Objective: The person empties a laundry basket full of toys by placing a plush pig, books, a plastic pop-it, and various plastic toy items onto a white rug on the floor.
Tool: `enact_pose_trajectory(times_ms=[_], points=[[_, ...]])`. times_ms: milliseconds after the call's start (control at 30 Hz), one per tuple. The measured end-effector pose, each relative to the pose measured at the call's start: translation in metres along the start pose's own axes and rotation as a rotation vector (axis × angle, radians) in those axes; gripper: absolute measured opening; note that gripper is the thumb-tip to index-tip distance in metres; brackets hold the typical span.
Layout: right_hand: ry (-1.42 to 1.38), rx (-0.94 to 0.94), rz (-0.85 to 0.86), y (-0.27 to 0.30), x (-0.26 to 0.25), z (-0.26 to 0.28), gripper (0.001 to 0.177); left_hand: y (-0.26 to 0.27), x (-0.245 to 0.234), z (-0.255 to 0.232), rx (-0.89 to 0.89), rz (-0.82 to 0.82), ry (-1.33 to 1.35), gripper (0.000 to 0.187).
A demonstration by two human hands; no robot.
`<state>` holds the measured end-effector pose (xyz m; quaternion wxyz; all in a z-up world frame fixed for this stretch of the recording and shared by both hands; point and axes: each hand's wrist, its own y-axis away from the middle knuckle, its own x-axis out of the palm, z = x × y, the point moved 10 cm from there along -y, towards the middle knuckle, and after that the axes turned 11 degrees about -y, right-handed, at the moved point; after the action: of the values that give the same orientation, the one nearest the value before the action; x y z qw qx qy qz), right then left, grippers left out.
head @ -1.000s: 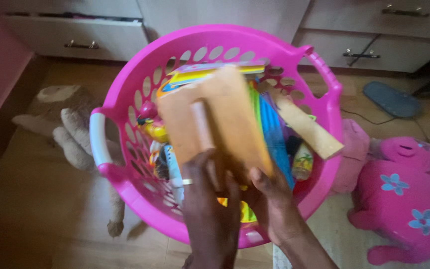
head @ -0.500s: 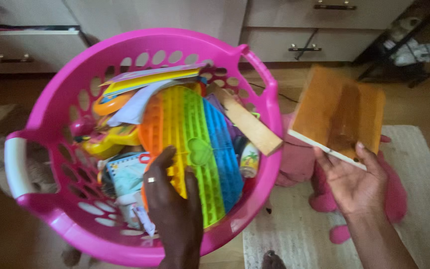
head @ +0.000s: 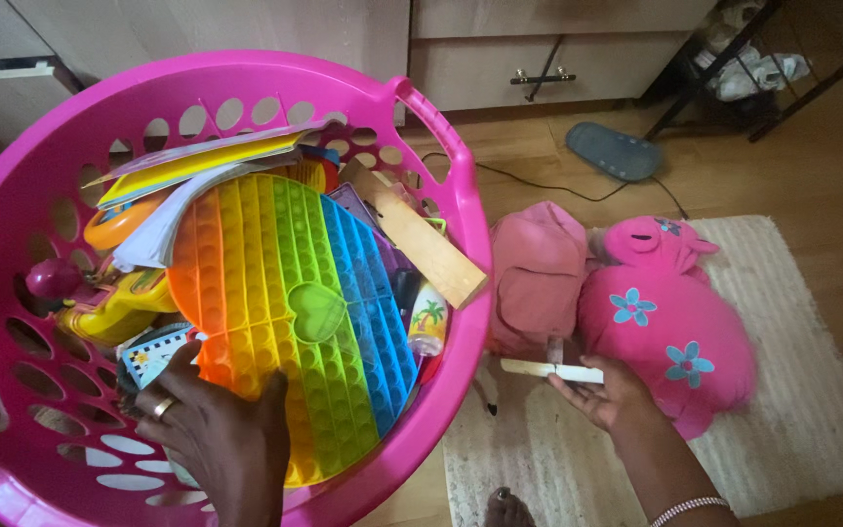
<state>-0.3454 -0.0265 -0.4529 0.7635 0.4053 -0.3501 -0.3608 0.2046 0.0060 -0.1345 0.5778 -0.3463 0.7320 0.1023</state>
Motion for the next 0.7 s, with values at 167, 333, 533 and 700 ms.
enact_pose_trajectory(times_ms=[167, 333, 533, 700], points=[[-0.066, -0.050, 0.056, 0.003, 0.016, 0.010, 0.025, -0.002, 0.010, 0.011, -0.093, 0.111, 0.006, 0.089], [-0.136, -0.129, 0.077, 0.047, 0.041, 0.011, 0.029, -0.006, 0.004, 0.007, -0.067, 0.095, 0.030, 0.088], [0.105, -0.324, 0.087, 0.079, 0.077, 0.042, 0.020, -0.010, 0.000, 0.011, -0.052, 0.037, 0.154, 0.077], [0.316, -1.038, 0.284, 0.218, 0.160, 0.059, 0.007, -0.016, 0.001, 0.017, -0.133, 0.107, 0.172, 0.070]])
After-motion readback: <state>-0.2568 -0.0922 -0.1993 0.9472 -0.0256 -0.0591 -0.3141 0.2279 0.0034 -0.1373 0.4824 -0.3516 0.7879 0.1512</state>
